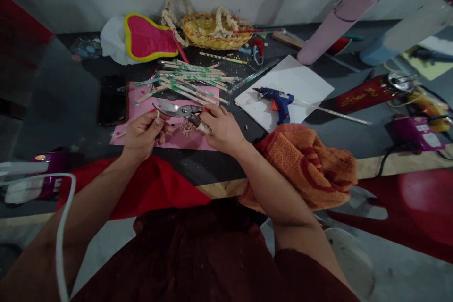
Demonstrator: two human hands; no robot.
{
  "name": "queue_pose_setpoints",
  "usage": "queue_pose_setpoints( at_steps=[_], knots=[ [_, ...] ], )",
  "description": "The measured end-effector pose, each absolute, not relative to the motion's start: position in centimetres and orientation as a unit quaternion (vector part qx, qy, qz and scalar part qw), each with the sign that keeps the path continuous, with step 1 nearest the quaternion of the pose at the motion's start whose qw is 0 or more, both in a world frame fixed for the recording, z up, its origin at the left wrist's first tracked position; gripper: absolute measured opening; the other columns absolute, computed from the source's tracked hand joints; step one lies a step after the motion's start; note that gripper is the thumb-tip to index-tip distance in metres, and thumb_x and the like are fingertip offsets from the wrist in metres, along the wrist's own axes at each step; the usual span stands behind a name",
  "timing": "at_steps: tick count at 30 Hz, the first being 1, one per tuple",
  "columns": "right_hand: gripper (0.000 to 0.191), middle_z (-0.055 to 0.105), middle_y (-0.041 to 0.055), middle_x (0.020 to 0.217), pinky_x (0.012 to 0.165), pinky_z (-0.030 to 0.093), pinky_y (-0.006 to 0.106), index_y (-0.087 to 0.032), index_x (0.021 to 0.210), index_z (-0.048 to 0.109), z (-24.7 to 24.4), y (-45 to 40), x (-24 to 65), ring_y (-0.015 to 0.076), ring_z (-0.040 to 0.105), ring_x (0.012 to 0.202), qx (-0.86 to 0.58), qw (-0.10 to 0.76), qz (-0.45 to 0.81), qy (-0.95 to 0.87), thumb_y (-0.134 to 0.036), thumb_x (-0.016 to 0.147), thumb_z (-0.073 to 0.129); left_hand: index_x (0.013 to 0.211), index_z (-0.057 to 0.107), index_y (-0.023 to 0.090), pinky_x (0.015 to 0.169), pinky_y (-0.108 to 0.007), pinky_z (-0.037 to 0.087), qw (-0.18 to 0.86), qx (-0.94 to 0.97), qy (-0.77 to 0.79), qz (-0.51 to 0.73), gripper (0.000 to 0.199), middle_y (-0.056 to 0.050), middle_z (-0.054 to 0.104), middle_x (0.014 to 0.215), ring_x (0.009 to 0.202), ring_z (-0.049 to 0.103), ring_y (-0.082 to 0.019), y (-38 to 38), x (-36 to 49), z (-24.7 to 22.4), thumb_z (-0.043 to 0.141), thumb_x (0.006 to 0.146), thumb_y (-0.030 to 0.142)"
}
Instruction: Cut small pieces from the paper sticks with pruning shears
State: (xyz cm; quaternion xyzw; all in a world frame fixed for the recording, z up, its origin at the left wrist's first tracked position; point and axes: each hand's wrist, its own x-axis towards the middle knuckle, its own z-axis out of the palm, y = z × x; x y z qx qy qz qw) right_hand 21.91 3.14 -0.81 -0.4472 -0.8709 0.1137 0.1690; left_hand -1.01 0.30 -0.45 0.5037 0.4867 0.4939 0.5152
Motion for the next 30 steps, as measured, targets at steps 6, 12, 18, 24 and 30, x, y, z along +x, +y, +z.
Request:
queue_pose_setpoints(
  at_steps=[6,12,18,24,30],
  knots=[
    [0.035,0.044,0.0119,0.136,0.09,0.041,0.045,-0.02,0.117,0.055,-0.4,2.6,21.6,0.0301,0.043,0.117,-0.439,0.137,0.093,-0.883,-0.025,0.082,0.051,0.077,0.062,0.014,0.039,-0.018,0.041,0.485,0.543,0.484,0.486,0.026,-0.004,0.07,0.075,0.042,0.052,-0.005,0.4,-1.2,-0.9,0.063,0.082,0.039],
    [0.033,0.046,0.0114,0.134,0.089,0.041,0.044,-0.02,0.115,0.055,-0.4,2.5,21.5,0.0294,0.044,0.115,-0.437,0.148,0.101,-0.881,-0.024,0.083,0.051,0.074,0.066,0.015,0.04,-0.017,0.04,0.456,0.567,0.495,0.474,0.023,-0.001,0.064,0.059,0.041,0.05,-0.005,0.5,-1.3,-0.9,0.064,0.082,0.037],
    [0.033,0.045,0.0111,0.135,0.088,0.041,0.044,-0.02,0.115,0.055,-0.3,2.5,21.6,0.0297,0.044,0.116,-0.437,0.147,0.107,-0.881,-0.025,0.083,0.052,0.077,0.065,0.016,0.039,-0.017,0.042,0.46,0.55,0.481,0.504,0.016,-0.003,0.071,0.074,0.041,0.051,-0.005,0.4,-1.2,-1.4,0.064,0.082,0.031],
    [0.033,0.045,0.012,0.136,0.087,0.042,0.043,-0.019,0.116,0.055,-0.2,2.6,21.7,0.03,0.043,0.117,-0.434,0.141,0.101,-0.884,-0.028,0.084,0.052,0.079,0.066,0.016,0.038,-0.017,0.041,0.442,0.556,0.478,0.517,0.015,-0.002,0.07,0.072,0.041,0.052,-0.005,0.4,-1.1,-0.8,0.065,0.081,0.03],
    [0.032,0.046,0.0119,0.136,0.085,0.042,0.043,-0.02,0.116,0.056,-0.5,2.6,21.6,0.0299,0.044,0.116,-0.431,0.135,0.085,-0.888,-0.027,0.086,0.05,0.07,0.064,0.015,0.038,-0.016,0.04,0.421,0.575,0.488,0.503,0.018,-0.003,0.069,0.07,0.041,0.052,-0.004,0.4,-0.9,-0.2,0.063,0.082,0.028]
  ],
)
